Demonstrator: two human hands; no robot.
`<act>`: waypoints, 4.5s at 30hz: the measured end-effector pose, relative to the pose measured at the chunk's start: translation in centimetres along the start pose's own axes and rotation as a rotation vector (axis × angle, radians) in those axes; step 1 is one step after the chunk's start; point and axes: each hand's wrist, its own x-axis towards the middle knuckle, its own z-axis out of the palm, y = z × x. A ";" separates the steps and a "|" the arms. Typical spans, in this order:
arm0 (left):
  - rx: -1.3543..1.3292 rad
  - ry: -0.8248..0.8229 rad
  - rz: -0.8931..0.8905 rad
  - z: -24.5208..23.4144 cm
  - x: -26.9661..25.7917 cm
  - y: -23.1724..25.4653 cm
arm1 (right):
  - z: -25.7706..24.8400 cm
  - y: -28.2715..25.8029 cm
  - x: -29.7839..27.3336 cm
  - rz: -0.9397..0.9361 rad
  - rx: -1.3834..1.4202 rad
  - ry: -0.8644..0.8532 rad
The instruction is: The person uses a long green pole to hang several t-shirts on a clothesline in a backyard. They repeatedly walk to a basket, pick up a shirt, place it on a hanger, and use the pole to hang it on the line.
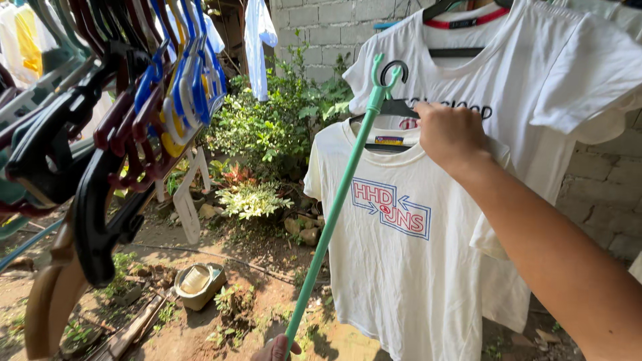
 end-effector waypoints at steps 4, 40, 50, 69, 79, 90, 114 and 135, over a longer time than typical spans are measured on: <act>0.134 -0.034 0.007 -0.7 -3.7 -1.7 | 1.5 -1.6 -4.4 0.019 -0.001 -0.093; 0.305 0.710 -0.562 -6.1 -57.0 8.8 | -4.1 -24.0 -38.7 -0.286 1.028 -0.118; 0.309 1.040 -0.605 -14.7 -67.5 11.6 | -20.5 -48.2 -49.6 0.285 2.145 -1.521; 0.475 1.138 -0.979 -33.8 -98.0 -0.4 | -34.7 -83.3 -49.7 -0.089 2.153 -1.828; 0.209 1.134 -1.497 -39.8 -107.6 -15.5 | -40.4 -102.1 -51.9 -0.325 2.172 -1.859; 0.675 1.839 -1.446 -52.9 -109.9 -8.4 | -50.7 -120.6 -53.7 -0.571 2.148 -2.175; 0.638 1.677 -1.518 -90.6 -142.9 -15.7 | -79.3 -155.9 -70.2 -0.360 1.931 -2.382; 0.646 1.585 -1.478 -129.7 -154.8 -32.2 | -88.0 -193.5 -75.7 -0.282 1.978 -2.276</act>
